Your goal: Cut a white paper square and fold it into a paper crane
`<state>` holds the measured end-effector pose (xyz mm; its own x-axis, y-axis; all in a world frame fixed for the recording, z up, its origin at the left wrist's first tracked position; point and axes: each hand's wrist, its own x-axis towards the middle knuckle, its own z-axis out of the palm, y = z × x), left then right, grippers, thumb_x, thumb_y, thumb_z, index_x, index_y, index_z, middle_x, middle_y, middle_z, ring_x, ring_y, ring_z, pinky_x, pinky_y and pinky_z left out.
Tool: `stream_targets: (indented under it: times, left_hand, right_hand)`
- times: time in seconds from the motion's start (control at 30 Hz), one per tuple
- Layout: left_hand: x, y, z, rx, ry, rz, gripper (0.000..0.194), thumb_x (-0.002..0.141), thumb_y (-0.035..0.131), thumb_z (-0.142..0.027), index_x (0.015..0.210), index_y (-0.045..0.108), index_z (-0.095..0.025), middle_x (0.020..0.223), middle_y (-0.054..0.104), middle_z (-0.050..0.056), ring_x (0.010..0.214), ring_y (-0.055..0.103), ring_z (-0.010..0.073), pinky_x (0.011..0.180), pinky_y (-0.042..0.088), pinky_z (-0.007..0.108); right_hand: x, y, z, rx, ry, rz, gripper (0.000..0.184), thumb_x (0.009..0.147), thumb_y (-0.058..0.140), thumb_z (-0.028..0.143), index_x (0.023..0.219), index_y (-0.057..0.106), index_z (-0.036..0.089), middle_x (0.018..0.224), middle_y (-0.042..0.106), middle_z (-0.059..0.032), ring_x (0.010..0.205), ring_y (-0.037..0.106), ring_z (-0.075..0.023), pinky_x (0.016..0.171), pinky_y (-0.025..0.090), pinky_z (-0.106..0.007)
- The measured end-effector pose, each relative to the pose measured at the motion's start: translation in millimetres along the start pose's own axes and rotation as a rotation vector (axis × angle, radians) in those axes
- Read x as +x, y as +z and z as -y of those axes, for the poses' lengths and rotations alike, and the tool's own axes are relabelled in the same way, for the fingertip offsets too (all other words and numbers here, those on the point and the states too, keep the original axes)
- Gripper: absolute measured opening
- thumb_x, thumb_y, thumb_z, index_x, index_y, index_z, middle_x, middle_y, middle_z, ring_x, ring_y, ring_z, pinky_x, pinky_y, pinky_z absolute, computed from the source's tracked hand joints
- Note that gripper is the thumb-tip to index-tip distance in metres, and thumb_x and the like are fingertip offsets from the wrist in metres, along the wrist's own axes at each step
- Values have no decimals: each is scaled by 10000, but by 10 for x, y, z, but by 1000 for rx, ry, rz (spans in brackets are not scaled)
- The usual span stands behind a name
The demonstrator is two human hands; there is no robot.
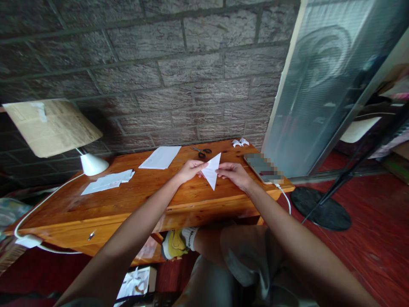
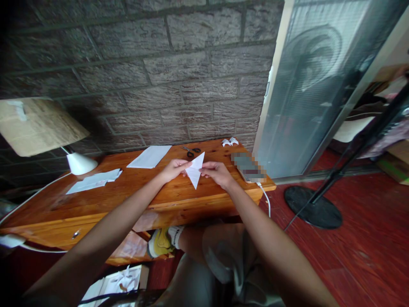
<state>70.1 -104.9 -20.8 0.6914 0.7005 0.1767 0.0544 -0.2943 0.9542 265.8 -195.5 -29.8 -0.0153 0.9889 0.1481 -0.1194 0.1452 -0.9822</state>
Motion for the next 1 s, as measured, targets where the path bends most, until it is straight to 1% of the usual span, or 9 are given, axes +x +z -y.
stream_targets:
  times: [0.1,0.27,0.43,0.53,0.63,0.7,0.83,0.9,1.0]
  left_hand:
    - [-1,12,-8,-45,-19,28,515,682,694,-634,725,691,-120,613,669,39,502,533,97,513,400,225]
    - [19,4,37,-12,3,39,490,729,670,-610,750,698,-121,646,684,44,528,550,104,517,397,228]
    - [40,-35,100,-56,-51,98,483,742,680,-578,882,715,-118,780,732,97,639,649,152,586,440,247]
    - [39,-29,80,-26,-53,128,477,757,669,-572,896,715,-119,806,740,116,677,678,174,600,448,251]
    - [32,3,32,2,-28,107,467,763,656,-582,839,711,-124,764,737,106,656,673,171,583,446,247]
    - [29,26,10,7,-16,104,462,759,659,-584,803,706,-127,746,734,98,637,666,166,577,449,247]
    - [33,45,9,-7,-5,107,473,773,638,-589,843,712,-127,754,732,95,643,661,166,589,464,259]
    - [37,40,15,-11,5,76,467,776,640,-578,881,715,-129,765,730,90,650,653,162,596,466,262]
    - [37,27,10,18,32,-23,399,720,725,-507,871,716,-137,769,722,62,631,615,135,602,458,256]
  right_hand:
    - [-4,-6,24,32,-3,-4,286,576,830,287,823,747,170,727,714,-7,615,588,-97,614,441,-235]
    - [13,-40,28,78,27,28,304,571,836,251,848,741,172,719,706,-3,618,598,-93,611,447,-224]
    - [56,-107,-26,110,21,3,293,582,829,251,850,737,174,753,707,-9,638,603,-92,617,454,-219]
    - [46,-131,-40,90,8,-11,279,584,827,266,831,735,172,740,703,-9,634,592,-96,609,448,-224]
    - [12,-118,-21,43,-15,-20,274,614,813,302,843,741,170,762,709,-16,641,584,-98,608,441,-227]
    - [-8,-99,0,15,-18,14,276,626,807,323,842,745,163,791,718,-25,666,591,-104,610,435,-225]
    - [-19,-78,15,0,-15,47,249,610,816,321,784,747,156,785,721,-25,667,590,-105,608,428,-222]
    - [-15,-76,6,15,-11,13,255,599,822,314,788,750,160,793,727,-26,659,589,-103,608,429,-226]
    - [-15,-71,-7,28,-3,-14,268,584,832,304,793,751,158,795,731,-29,649,588,-102,605,433,-228]
